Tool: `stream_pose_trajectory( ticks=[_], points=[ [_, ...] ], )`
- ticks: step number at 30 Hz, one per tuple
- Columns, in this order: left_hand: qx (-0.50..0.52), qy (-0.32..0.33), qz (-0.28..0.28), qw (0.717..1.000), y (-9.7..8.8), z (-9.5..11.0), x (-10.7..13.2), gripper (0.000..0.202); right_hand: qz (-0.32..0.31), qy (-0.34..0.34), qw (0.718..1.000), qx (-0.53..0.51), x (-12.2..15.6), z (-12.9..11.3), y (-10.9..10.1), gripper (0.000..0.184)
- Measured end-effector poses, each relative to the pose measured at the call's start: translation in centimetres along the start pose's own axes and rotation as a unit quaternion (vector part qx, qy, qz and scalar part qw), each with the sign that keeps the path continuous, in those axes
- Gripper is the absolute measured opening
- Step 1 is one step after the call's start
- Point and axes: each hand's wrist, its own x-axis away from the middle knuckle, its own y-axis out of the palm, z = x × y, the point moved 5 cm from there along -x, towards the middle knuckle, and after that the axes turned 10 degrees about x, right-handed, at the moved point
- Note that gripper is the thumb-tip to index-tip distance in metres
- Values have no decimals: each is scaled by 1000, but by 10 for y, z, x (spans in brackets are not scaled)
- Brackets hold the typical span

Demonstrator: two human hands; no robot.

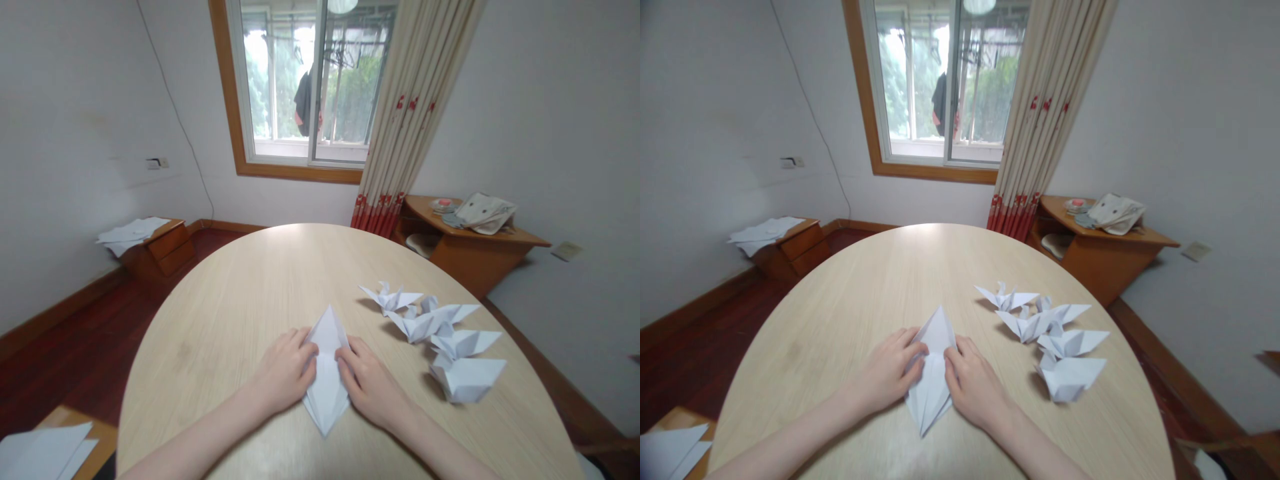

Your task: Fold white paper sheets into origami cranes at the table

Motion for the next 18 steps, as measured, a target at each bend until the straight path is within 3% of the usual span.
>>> stream_pose_trajectory(
  ticks=[6, 11, 18],
  points=[
    [-64, -2, -15, 998, -5, 2, -2, 19, -15, -13, 997, 76, -1, 1, 2, 20],
    [-1, -16, -5, 1000, 0, -8, -2, 21, -10, -21, 998, 63, -1, 0, -3, 20],
    [79, -29, -3, 996, 1, -16, -3, 29, 91, -93, 991, -5, 3, -1, -26, 34]
  ],
)
